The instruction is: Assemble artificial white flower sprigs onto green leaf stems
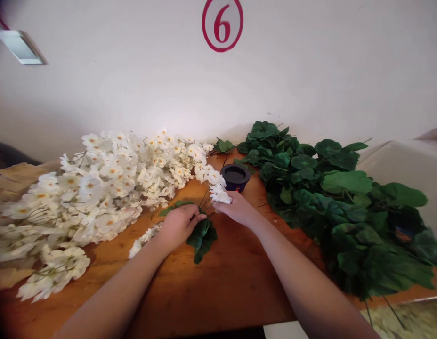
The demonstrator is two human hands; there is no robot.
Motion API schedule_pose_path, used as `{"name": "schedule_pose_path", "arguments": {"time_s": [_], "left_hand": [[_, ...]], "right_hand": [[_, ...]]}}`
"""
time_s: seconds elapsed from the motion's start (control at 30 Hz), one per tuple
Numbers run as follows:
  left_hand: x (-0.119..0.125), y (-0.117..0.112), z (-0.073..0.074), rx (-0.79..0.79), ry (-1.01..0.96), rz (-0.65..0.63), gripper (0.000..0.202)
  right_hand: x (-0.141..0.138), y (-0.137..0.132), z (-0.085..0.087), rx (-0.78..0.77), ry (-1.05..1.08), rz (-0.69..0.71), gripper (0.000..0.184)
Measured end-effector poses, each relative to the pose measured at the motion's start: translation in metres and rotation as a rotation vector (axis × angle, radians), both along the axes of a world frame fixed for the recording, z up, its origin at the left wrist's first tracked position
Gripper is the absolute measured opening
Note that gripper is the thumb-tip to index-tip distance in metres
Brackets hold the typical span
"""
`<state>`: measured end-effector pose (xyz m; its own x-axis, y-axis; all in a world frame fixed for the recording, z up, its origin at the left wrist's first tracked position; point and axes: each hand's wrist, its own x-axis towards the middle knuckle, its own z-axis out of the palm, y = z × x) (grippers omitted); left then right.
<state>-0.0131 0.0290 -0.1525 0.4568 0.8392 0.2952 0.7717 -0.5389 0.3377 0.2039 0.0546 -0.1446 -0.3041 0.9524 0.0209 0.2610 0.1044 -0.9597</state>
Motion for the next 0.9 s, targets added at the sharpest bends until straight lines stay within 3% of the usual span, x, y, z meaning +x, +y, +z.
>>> {"name": "schedule_pose_path", "arguments": {"time_s": [0.2,0.5,0.9], "left_hand": [[0.009,-0.006,-0.003,0.012,0.02,0.08,0.021],[0.013,-0.005,-0.004,-0.124,-0.152,0.12,0.025],[0.01,-0.004,-0.002,-0.077,-0.055,-0.023,0.021]], "right_hand": [[-0.002,0.0,-0.002,-0.059,0.065,0.018,0.018],[-0.012,-0.003,-0.011,-0.149,0.246,-0.025,0.021],[-0.003,0.003,-0.011,-0.257,0.255,0.054,0.012]]}}
